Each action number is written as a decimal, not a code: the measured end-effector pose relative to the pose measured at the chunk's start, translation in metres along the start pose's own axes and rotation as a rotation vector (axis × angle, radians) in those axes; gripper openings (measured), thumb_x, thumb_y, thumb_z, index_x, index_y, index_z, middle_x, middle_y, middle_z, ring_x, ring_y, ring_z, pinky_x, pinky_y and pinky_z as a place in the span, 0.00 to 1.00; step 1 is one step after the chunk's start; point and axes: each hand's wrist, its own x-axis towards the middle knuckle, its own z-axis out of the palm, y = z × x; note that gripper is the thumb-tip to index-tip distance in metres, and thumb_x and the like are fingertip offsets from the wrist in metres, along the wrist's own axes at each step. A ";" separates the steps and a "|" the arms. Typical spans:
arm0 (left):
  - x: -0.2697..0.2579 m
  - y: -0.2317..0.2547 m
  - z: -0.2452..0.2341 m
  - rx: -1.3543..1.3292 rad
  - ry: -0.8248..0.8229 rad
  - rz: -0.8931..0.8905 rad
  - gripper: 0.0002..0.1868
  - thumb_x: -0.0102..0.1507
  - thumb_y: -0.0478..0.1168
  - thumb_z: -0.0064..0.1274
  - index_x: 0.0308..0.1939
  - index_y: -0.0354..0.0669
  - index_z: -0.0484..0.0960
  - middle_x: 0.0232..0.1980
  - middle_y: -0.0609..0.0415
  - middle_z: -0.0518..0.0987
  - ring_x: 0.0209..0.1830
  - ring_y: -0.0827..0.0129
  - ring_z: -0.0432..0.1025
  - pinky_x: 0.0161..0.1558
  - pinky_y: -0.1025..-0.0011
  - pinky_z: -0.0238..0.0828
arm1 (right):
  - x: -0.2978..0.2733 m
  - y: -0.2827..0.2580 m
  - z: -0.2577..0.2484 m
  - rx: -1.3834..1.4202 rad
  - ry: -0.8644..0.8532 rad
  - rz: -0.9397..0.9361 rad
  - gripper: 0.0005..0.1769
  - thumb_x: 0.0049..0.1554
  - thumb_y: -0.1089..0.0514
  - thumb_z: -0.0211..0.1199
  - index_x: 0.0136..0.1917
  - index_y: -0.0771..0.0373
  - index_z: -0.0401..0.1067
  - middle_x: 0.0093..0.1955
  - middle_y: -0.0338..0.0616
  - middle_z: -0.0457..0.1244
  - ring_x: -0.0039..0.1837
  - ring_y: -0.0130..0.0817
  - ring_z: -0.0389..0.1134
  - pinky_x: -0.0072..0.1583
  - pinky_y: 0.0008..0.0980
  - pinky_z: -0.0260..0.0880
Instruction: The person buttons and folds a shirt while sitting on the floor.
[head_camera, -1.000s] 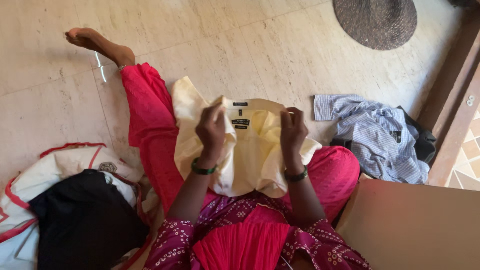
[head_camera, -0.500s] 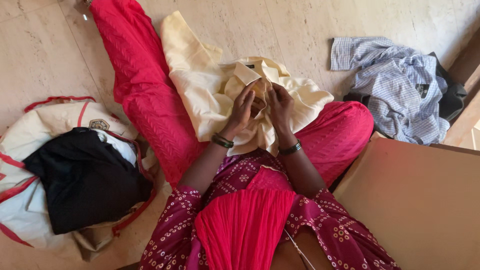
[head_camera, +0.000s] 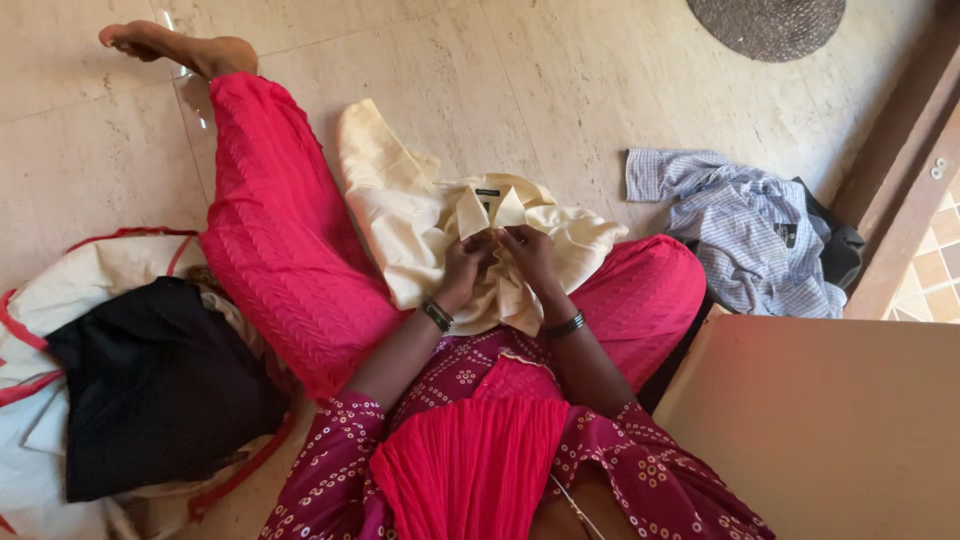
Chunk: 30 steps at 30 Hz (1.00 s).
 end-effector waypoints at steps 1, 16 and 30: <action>-0.001 -0.002 -0.008 -0.030 -0.020 -0.020 0.10 0.65 0.34 0.58 0.50 0.38 0.82 0.43 0.57 0.81 0.37 0.75 0.76 0.39 0.76 0.77 | 0.004 -0.001 0.000 -0.031 -0.046 -0.002 0.21 0.59 0.48 0.68 0.52 0.71 0.80 0.42 0.46 0.73 0.43 0.26 0.72 0.45 0.28 0.72; 0.021 -0.015 -0.039 -0.274 0.063 -0.175 0.10 0.61 0.34 0.61 0.46 0.35 0.81 0.38 0.51 0.83 0.34 0.66 0.80 0.38 0.70 0.81 | -0.012 0.001 0.018 0.172 0.005 -0.052 0.20 0.61 0.48 0.67 0.54 0.69 0.78 0.45 0.45 0.72 0.45 0.26 0.71 0.47 0.28 0.72; 0.004 -0.009 -0.033 0.017 -0.059 -0.009 0.10 0.64 0.34 0.59 0.48 0.31 0.82 0.32 0.57 0.80 0.19 0.84 0.63 0.20 0.82 0.55 | -0.019 -0.010 0.010 -0.563 0.179 -0.217 0.11 0.57 0.51 0.64 0.46 0.61 0.77 0.42 0.47 0.70 0.45 0.46 0.72 0.47 0.44 0.71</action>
